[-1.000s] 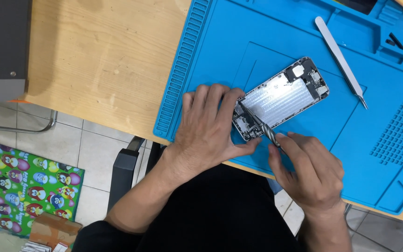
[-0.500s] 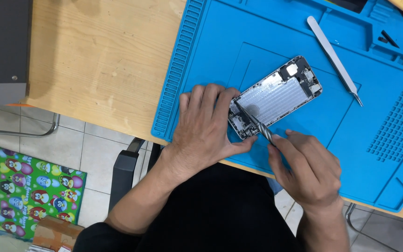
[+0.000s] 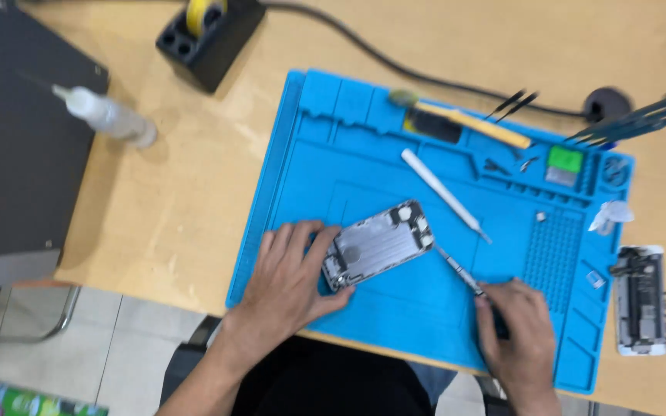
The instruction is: The person uses a precision screwdriver to remove screws from a disassembled smartphone chassis on a blue work mat. They then use a metal spudger to pry and separate internal components, repeatedly flipping the device to access different areas.
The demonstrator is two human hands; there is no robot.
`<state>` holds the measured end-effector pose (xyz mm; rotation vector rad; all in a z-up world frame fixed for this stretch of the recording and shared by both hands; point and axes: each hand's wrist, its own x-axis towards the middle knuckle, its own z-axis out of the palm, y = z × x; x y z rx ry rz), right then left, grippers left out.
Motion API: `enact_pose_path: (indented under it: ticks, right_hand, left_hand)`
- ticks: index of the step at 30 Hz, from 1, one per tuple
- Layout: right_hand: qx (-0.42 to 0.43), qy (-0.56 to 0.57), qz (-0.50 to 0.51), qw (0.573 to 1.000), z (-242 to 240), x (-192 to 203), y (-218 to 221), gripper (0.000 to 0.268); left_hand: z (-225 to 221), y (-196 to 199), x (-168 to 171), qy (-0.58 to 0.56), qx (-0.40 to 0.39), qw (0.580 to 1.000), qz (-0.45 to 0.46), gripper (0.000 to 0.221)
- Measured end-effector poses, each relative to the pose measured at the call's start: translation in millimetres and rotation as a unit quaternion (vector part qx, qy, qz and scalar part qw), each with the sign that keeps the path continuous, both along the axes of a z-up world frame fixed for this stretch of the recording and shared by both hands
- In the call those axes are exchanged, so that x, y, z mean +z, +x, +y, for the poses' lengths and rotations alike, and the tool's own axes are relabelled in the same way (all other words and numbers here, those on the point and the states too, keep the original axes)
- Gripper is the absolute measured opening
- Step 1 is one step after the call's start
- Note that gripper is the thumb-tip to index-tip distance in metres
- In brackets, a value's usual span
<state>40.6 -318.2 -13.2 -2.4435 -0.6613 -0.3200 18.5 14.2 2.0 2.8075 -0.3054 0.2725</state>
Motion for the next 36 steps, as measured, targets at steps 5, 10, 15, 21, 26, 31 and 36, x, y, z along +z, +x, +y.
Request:
enact_pose_path:
  ticks: [5,10,15,21,26,31,36]
  right_hand:
    - [0.012,-0.032,0.004,0.999,20,6,15,0.031]
    - [0.198,-0.158,-0.025,0.967,98,44,69,0.075]
    - [0.229,-0.147,-0.013,0.962,127,27,107,0.098]
    - [0.110,-0.025,-0.044,0.993,92,19,120,0.094]
    - [0.058,-0.015,-0.038,0.997,71,21,120,0.095]
    - [0.055,0.013,-0.048,0.997,64,19,122,0.088]
    - [0.042,0.056,-0.024,0.997,60,21,122,0.086]
  left_hand:
    - [10,12,-4,-0.007,-0.041,0.998,0.041,0.084]
    - [27,38,20,0.086,-0.139,0.986,-0.030,0.083]
    - [33,73,58,0.104,-0.189,0.971,-0.105,0.081]
    - [34,106,33,-0.121,-0.195,0.960,-0.163,0.074]
    - [26,116,1,-0.238,-0.159,0.953,-0.099,0.063]
    - [29,115,-7,-0.258,-0.164,0.950,-0.056,0.059]
    - [27,118,-7,-0.257,-0.188,0.947,-0.038,0.055]
